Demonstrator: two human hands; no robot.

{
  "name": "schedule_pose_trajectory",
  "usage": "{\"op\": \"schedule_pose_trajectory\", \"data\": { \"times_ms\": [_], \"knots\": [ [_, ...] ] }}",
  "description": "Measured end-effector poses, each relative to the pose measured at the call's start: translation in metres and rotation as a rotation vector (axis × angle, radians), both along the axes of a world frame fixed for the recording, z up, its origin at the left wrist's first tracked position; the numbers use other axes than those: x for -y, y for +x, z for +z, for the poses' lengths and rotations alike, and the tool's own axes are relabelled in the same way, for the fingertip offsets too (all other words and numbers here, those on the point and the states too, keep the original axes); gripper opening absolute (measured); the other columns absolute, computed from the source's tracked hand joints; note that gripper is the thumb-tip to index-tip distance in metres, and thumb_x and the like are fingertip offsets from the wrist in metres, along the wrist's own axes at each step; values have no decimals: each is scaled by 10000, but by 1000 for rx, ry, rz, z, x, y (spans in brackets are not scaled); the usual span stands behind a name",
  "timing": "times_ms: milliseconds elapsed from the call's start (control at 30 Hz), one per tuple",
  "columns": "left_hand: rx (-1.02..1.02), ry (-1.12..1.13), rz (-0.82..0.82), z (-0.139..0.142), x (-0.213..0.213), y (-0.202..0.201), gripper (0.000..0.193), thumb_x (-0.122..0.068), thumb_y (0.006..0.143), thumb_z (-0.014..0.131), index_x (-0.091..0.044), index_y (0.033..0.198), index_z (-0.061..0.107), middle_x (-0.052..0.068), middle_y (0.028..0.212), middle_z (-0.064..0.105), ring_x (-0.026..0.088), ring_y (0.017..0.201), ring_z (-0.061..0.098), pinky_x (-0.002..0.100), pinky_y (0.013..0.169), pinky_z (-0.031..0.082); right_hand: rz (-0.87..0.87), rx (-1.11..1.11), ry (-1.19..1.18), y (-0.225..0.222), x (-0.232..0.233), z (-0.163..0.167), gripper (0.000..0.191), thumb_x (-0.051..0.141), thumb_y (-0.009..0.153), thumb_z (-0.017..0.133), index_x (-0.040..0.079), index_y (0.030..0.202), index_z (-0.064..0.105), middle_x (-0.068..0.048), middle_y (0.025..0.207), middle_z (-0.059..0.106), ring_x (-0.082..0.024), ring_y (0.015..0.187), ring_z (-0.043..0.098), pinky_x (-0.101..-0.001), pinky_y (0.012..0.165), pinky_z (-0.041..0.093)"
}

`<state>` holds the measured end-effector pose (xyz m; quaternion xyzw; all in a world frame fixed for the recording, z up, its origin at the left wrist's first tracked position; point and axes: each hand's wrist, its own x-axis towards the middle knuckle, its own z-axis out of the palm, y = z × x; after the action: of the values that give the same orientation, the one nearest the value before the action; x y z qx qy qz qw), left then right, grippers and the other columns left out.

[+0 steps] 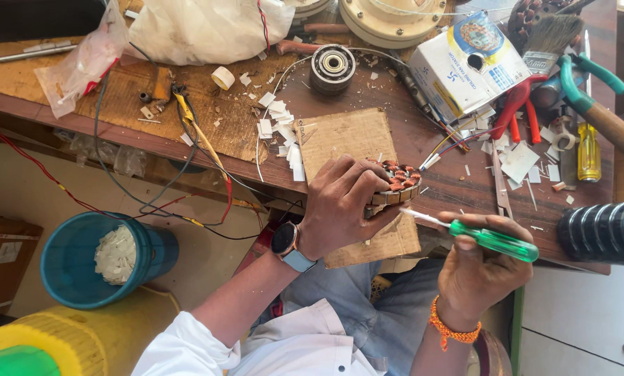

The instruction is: The person repeatedly cuts small white insulating pieces with scissors, folds them, and inserts them into slots on a copper-wound rotor. They use a green screwdriver to press the pieces into place. The process is repeated multiple times across the rotor.

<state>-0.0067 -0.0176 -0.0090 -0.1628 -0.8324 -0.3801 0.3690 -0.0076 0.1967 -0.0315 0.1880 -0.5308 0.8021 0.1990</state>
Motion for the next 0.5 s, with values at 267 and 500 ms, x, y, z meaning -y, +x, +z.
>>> {"op": "schedule_pose_trajectory", "data": {
  "times_ms": [267,500],
  "knots": [
    [11,-11,16,2,-2,1,363,-295,825,878,-107,990,615,25,1020,688,241,941,662,409,829,535,-66,-24,93,7,8,0,327,-7,993,799,-26,1238,583,-206,1084,704,-348,994,756,-458,909,667],
    [8,-29,16,2,-2,0,373,-319,826,874,-103,989,617,36,1011,677,244,936,659,408,817,526,-34,-12,123,12,14,2,298,73,1011,794,-14,1210,591,-203,1106,693,-367,1034,747,-415,869,661]
  ]
}}
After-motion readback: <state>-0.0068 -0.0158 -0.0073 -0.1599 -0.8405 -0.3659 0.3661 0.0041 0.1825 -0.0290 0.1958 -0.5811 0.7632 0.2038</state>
